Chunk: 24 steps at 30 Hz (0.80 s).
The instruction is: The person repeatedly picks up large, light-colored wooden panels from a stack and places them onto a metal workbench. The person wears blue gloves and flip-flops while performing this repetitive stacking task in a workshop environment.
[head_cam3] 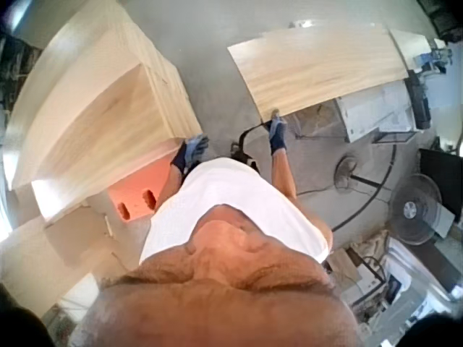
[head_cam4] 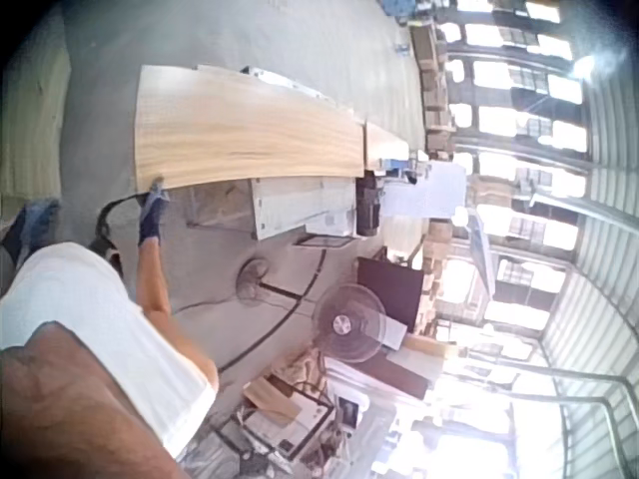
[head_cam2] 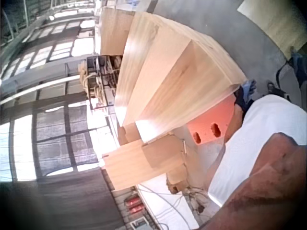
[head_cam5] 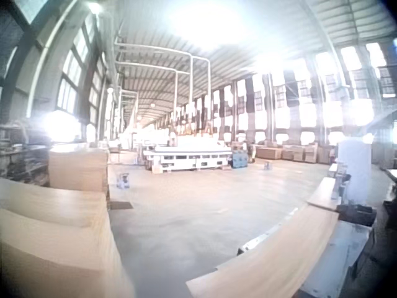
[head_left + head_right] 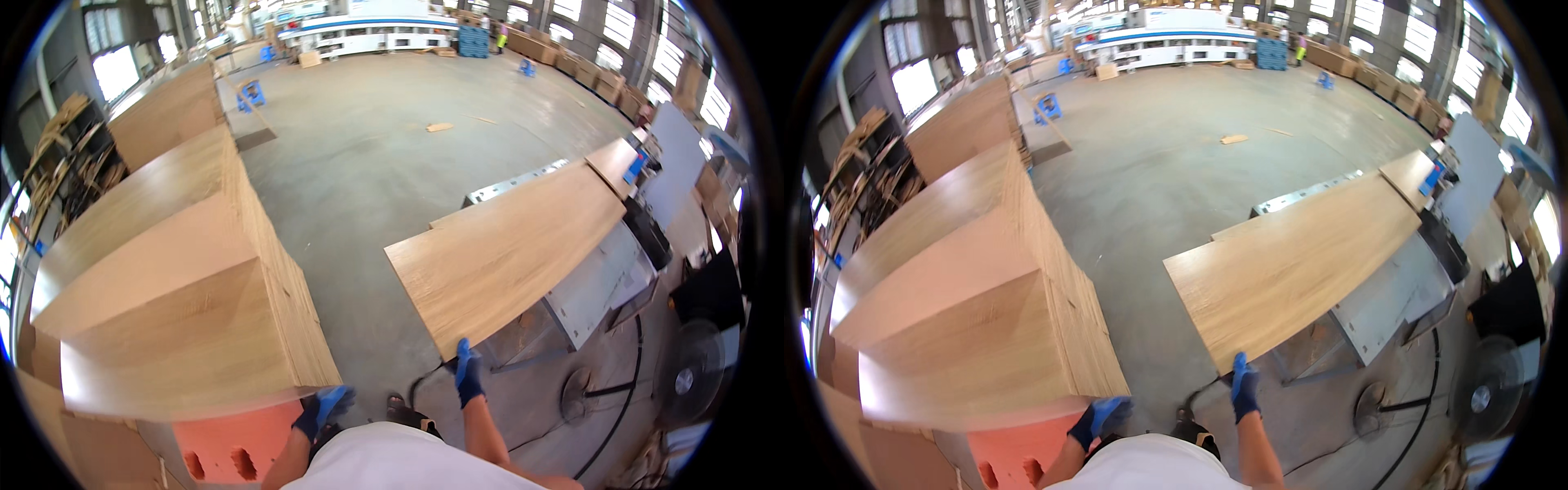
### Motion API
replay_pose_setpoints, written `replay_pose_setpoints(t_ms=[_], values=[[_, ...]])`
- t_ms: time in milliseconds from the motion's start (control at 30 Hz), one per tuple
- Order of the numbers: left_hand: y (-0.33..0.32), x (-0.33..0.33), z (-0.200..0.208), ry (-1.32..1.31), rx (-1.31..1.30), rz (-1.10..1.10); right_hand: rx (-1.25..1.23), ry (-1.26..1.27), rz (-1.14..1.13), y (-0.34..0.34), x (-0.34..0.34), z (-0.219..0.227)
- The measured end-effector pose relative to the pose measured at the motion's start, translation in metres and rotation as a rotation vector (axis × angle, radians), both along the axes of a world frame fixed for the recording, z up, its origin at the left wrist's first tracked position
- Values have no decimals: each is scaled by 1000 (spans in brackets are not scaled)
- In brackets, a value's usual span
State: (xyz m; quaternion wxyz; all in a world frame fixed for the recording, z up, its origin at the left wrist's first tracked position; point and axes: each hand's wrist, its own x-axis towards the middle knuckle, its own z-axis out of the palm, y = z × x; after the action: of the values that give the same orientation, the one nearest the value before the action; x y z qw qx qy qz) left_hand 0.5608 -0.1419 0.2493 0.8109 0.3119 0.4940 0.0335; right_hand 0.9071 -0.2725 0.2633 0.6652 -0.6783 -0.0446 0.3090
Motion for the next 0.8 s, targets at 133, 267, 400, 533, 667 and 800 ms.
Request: replay_pose_setpoints(t_ms=[133,267,400,533,667,800], values=[[21,75,31,-353,7,29,74,333,247,-5,-72,13],[13,119,42,-497,-55,271,39,606,496,-17,-121,40],[-8,84,73,-352,95,420,41,628,669,-31,-129,76],[-3,41,141,-269,374,469,344,699,488,-54,-83,99],[12,-45,188,-108,484,589,612,538,114,-67,12,95],[19,-165,211,82,783,617,548,339,7,-64,94,81]])
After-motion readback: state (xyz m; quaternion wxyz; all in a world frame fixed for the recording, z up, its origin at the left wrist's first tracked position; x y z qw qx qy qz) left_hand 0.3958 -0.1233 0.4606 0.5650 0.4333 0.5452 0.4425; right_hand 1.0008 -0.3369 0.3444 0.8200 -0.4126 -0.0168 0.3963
